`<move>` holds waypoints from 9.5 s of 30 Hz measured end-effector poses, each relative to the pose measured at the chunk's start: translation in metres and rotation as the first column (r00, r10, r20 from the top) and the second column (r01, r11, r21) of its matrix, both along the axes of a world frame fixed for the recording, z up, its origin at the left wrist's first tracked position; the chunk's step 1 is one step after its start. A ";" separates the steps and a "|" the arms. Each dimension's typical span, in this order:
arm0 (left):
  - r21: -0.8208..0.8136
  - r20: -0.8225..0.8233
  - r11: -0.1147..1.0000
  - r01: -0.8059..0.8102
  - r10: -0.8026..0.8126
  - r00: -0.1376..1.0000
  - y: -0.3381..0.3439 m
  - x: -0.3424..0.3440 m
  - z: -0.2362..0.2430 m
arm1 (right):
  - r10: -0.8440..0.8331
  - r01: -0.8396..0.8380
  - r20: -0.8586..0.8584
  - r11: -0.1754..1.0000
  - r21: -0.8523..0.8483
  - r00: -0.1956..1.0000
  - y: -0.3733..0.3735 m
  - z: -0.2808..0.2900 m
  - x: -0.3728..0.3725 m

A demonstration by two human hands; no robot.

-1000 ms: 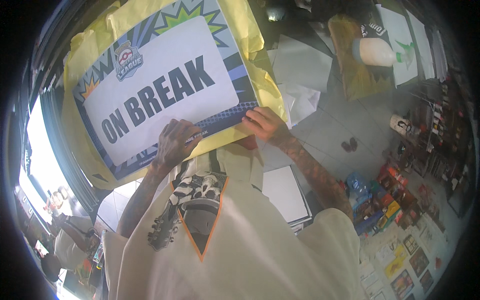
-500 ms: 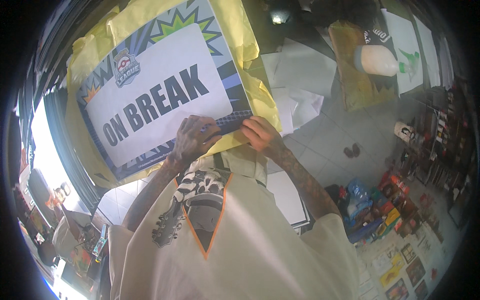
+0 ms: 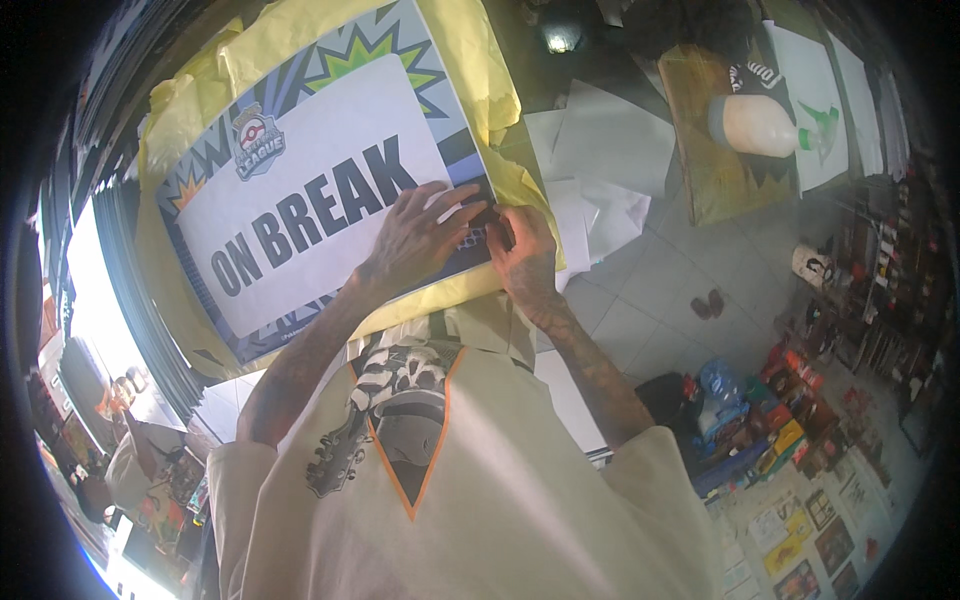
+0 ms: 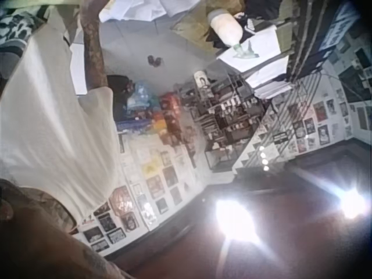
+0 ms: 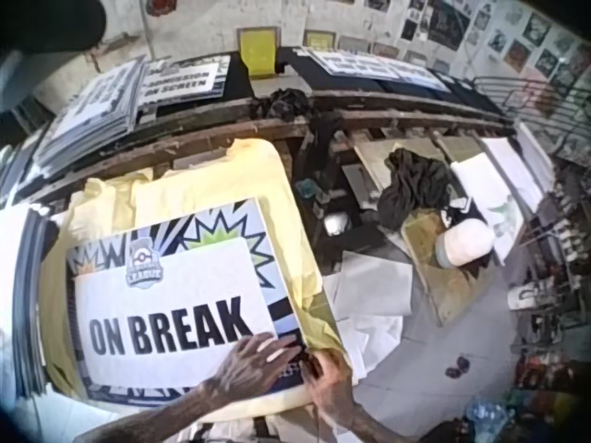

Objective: The person sprays a liquid onto a printed sign, peels the backing from a black vinyl sheet, and applies the vinyl to the sign. They then use an orange squeegee to smooth the vinyl and remove air bubbles.

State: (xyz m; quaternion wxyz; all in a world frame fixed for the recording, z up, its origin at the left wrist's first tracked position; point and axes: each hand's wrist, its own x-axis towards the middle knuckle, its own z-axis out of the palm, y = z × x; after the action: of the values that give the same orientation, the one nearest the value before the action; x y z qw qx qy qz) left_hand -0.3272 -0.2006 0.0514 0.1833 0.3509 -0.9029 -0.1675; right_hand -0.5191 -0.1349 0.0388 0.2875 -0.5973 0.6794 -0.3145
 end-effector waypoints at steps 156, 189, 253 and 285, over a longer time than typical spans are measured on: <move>-0.286 -0.034 0.748 -0.599 0.616 0.787 -0.172 0.309 -0.023 | 0.663 -0.596 -0.148 0.733 0.328 0.734 -0.326 0.065 0.093; 0.115 -0.056 0.636 -0.763 0.771 0.634 0.065 0.324 0.029 | 0.564 -0.590 -0.222 0.805 -0.064 0.795 -0.024 0.094 0.251; 0.343 0.159 0.334 -0.878 0.900 0.405 0.207 0.329 0.021 | 0.448 -0.683 -0.549 0.638 -0.356 0.705 -0.234 0.001 0.466; -0.030 0.028 0.823 -0.567 0.568 0.823 0.063 0.420 -0.005 | 0.855 -0.819 -0.057 0.510 0.261 0.515 -0.078 0.053 0.379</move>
State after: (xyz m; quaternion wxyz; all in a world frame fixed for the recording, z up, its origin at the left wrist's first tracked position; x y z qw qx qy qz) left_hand 0.0926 -0.1375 0.0465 0.2120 0.6045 -0.7626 -0.0899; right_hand -0.1404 -0.2132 0.0922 0.4004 -0.8445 0.3555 -0.0105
